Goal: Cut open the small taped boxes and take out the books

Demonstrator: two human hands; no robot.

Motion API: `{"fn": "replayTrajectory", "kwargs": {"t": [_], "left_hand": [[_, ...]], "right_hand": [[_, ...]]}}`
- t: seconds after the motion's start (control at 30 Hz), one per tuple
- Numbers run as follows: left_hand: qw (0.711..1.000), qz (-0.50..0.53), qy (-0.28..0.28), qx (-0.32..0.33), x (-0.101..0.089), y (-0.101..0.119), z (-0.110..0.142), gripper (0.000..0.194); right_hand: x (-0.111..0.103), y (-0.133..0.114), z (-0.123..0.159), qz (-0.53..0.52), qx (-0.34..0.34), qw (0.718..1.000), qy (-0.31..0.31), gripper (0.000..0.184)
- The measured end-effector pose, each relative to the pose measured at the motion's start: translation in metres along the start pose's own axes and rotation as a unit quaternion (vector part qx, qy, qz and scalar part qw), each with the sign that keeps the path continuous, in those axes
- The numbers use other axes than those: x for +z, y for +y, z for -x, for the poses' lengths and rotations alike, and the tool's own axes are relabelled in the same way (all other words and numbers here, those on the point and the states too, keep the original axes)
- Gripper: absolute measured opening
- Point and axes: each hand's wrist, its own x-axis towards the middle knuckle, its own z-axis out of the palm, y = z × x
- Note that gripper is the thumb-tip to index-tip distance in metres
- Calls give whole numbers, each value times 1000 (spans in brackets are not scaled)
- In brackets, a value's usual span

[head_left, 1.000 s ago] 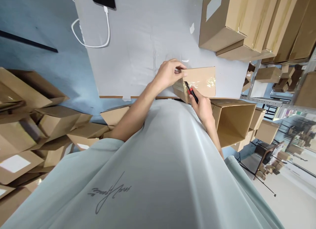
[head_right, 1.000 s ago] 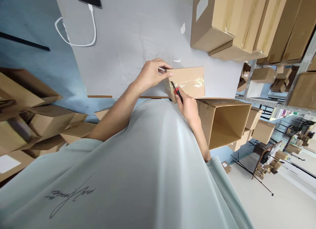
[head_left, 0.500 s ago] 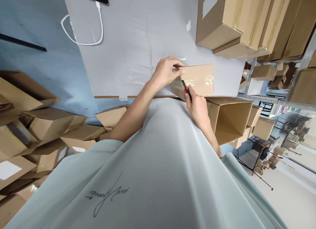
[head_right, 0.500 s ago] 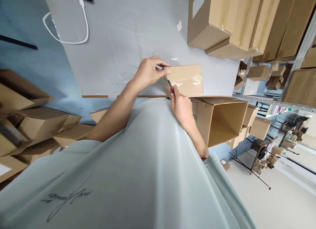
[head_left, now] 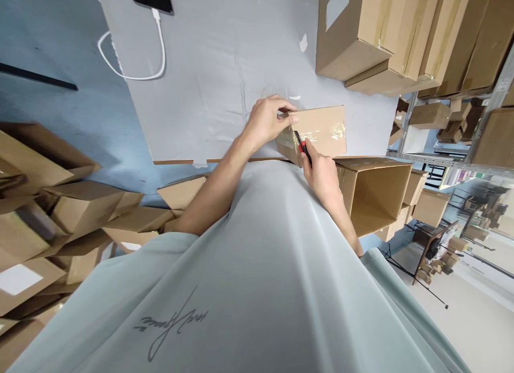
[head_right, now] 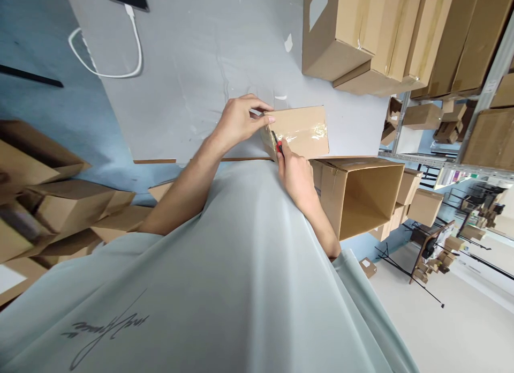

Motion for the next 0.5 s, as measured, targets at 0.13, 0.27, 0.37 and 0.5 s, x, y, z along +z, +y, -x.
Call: {"fn": "replayTrajectory", "kwargs": {"t": [0.13,0.27,0.37,0.5], "left_hand": [[1000,2,-3,-1,-1,0,1,21],[1000,2,-7,-4,-2,2,1,19],[1000,7,-8,-6,-2,2,1,19],[1000,-5,-6,-7,0,0,0,22]], "right_hand": [[-3,-1,1,5,-3,1000,-5,62],[0,-4,0,18,6,1000,-11,60],[8,-10,-3,25,17,1000,-5,60],[15,-22,-1,54,57,997,-21,62]]}}
